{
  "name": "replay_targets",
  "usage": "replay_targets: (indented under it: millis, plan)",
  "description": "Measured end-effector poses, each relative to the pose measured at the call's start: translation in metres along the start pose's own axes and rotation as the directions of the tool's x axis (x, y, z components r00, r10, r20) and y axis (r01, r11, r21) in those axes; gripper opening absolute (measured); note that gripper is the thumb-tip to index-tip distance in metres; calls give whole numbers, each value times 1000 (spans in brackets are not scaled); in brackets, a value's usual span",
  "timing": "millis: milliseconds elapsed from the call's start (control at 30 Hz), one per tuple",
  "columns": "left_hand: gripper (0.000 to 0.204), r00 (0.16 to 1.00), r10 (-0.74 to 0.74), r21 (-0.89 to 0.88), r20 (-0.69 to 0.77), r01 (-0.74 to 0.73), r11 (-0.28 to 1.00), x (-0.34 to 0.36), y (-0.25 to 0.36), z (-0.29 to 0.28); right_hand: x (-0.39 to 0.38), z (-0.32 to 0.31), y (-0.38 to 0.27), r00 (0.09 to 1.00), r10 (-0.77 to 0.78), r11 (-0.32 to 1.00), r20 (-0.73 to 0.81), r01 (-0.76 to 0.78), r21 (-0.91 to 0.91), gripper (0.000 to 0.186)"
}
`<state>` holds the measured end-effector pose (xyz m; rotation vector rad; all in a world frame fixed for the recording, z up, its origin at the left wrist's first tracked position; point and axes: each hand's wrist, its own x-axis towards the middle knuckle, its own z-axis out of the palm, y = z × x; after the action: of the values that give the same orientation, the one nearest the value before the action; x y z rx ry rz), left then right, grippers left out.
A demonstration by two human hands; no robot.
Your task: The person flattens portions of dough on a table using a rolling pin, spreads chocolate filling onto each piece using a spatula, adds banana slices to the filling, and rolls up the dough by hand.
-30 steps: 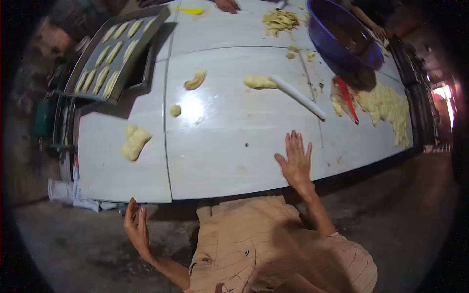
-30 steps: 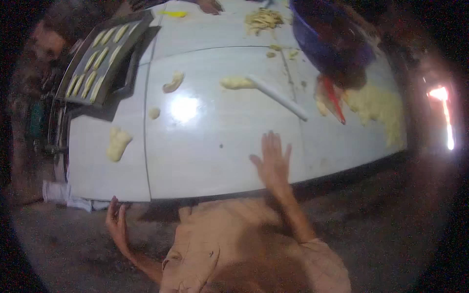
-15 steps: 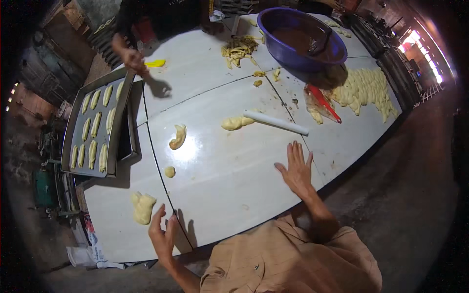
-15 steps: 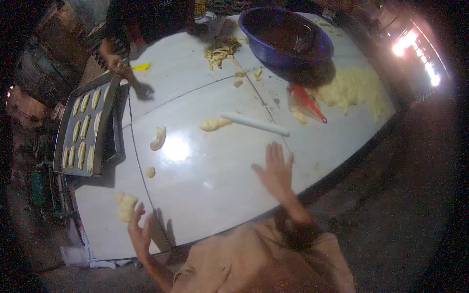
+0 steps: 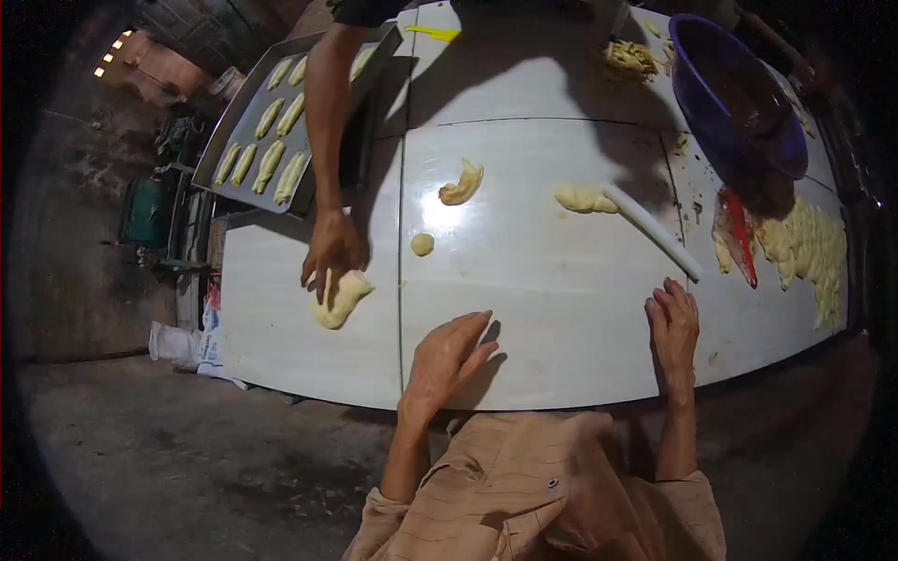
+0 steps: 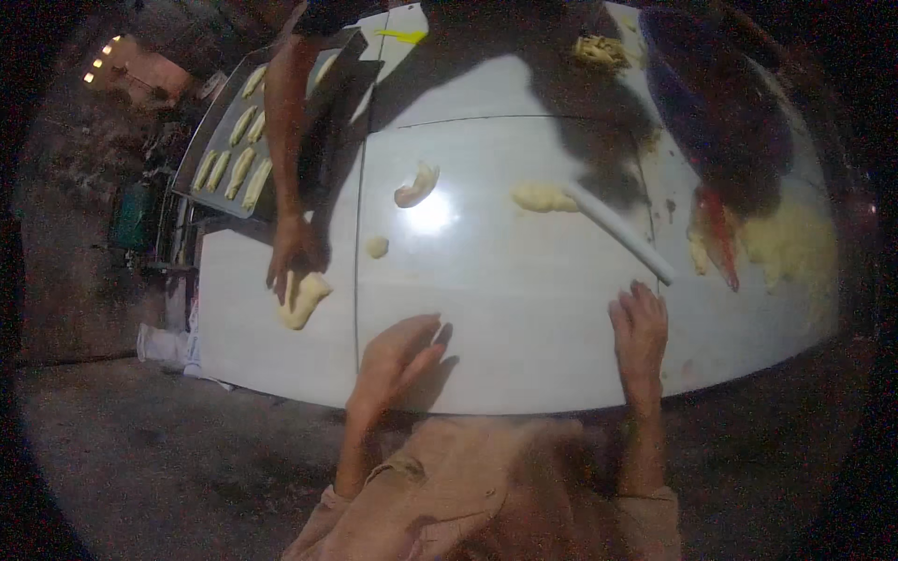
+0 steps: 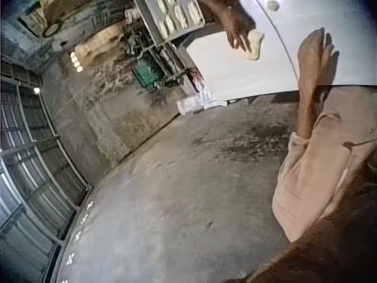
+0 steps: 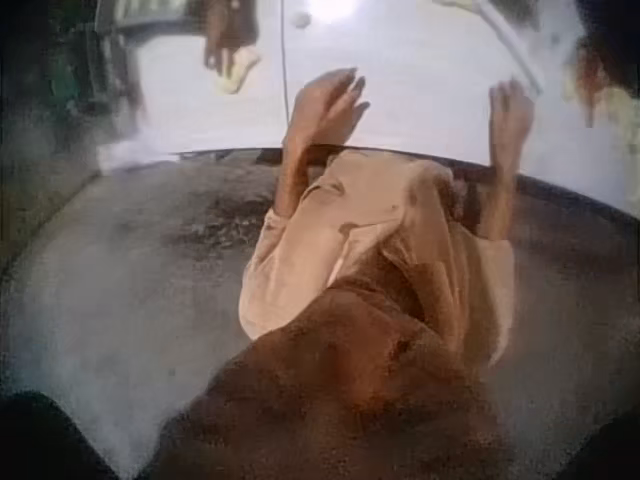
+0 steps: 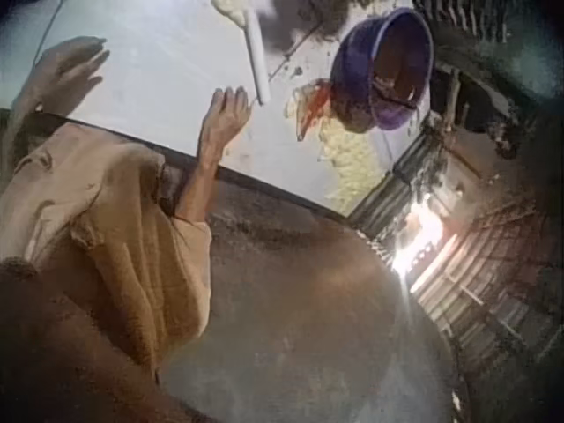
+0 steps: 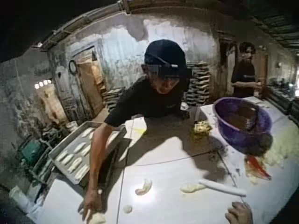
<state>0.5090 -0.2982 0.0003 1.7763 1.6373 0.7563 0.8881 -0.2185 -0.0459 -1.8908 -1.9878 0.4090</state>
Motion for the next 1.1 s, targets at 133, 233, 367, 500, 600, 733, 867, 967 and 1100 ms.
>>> replay_targets:
  millis: [133,233,367,500,600,733,867,967,1100]
  plan:
    - [40,999,-39,-11,2,39,999,8,25,50,-8,0,49,995,65,898,-71,-27,440,21]
    - [41,990,-141,-177,16,142,974,22,72,80,4,-10,66,973,-134,942,-190,184,280,16]
    - [43,963,-151,-232,222,203,951,57,140,148,-10,-68,146,961,27,968,-276,44,249,16]
    - [45,896,159,-262,414,-50,964,112,214,229,-32,-123,243,860,285,939,-423,-162,304,14]
    - [48,761,329,-330,559,-161,930,160,262,292,-44,-139,322,758,505,828,-413,-290,481,18]
    - [47,646,236,-423,726,149,894,192,306,369,-36,-155,369,593,761,484,-263,-249,839,22]
    - [45,564,267,-526,781,364,768,205,327,438,-26,-146,416,607,727,566,-321,-265,781,25]
    - [42,536,237,-502,810,426,752,206,341,467,-21,-153,431,496,842,428,-212,-374,823,29]
    - [37,474,264,-537,840,655,532,214,339,488,-8,-156,423,477,845,407,-242,-279,870,35]
